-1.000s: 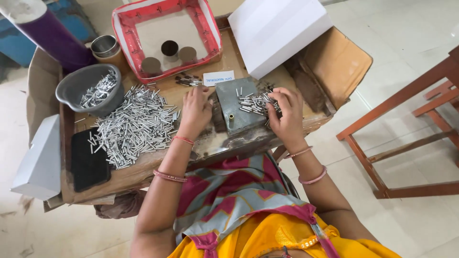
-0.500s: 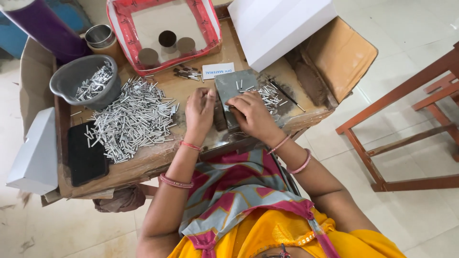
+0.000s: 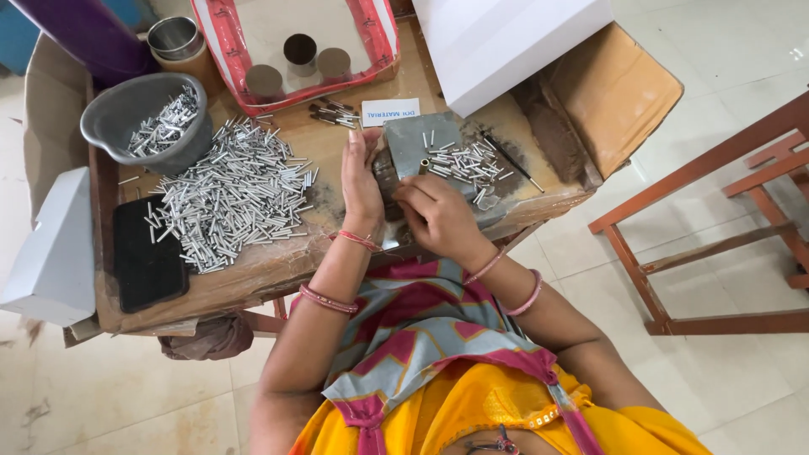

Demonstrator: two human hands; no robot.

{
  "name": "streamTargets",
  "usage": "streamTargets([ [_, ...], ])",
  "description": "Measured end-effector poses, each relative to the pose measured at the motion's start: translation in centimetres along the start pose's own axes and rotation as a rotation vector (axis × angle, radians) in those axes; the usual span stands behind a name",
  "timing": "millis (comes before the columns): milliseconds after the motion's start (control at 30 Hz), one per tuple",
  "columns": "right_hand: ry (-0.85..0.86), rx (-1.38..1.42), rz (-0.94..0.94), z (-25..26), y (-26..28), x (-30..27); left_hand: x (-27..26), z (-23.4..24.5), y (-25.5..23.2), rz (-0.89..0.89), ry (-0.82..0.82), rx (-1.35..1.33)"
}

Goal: The recorder is assembling small metal pins into components using a metal guide block jig.

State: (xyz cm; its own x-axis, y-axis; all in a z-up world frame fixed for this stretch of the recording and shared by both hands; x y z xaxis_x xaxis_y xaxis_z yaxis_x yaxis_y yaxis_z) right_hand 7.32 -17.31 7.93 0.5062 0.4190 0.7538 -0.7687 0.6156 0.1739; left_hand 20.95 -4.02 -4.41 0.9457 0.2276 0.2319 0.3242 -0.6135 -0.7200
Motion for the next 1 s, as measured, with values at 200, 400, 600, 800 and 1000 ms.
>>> streamTargets([
  [200, 0.151, -0.103, -0.058, -2.3, 0.1, 1.8, -4.6, -2.1, -8.3, -0.235, 0.009, 0.462],
  [400, 0.188, -0.142, -0.065, -4.0, -1.1, 1.5, -8.4, -5.1, -10.9, -0.288, 0.243, 0.939],
  [600, 0.170, -0.090, -0.096, -3.7, -1.8, 1.7, -7.7, -5.1, -9.4, -0.258, 0.316, 0.969],
  [800, 0.172, -0.041, -0.090, -3.0, -1.2, 1.9, -6.5, -3.7, -7.3, -0.286, 0.291, 1.115],
  [1000, -0.037, 0.466, -0.201, -1.4, -4.1, -0.9, -7.4, -4.9, -8.9, -0.281, 0.289, 1.088],
])
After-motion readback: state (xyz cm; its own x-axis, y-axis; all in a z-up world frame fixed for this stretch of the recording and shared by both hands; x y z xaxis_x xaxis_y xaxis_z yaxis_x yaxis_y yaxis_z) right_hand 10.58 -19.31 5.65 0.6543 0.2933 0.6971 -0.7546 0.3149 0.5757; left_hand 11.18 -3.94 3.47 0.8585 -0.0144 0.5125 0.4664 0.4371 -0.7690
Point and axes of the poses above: each hand's wrist, its own x-axis towards the middle knuckle, its own z-axis out of the back of the hand, y = z × x, the point moved 10 cm from there along x, towards the middle knuckle, and after that the axes turned 8 degrees about -x, right-handed, at the moved point
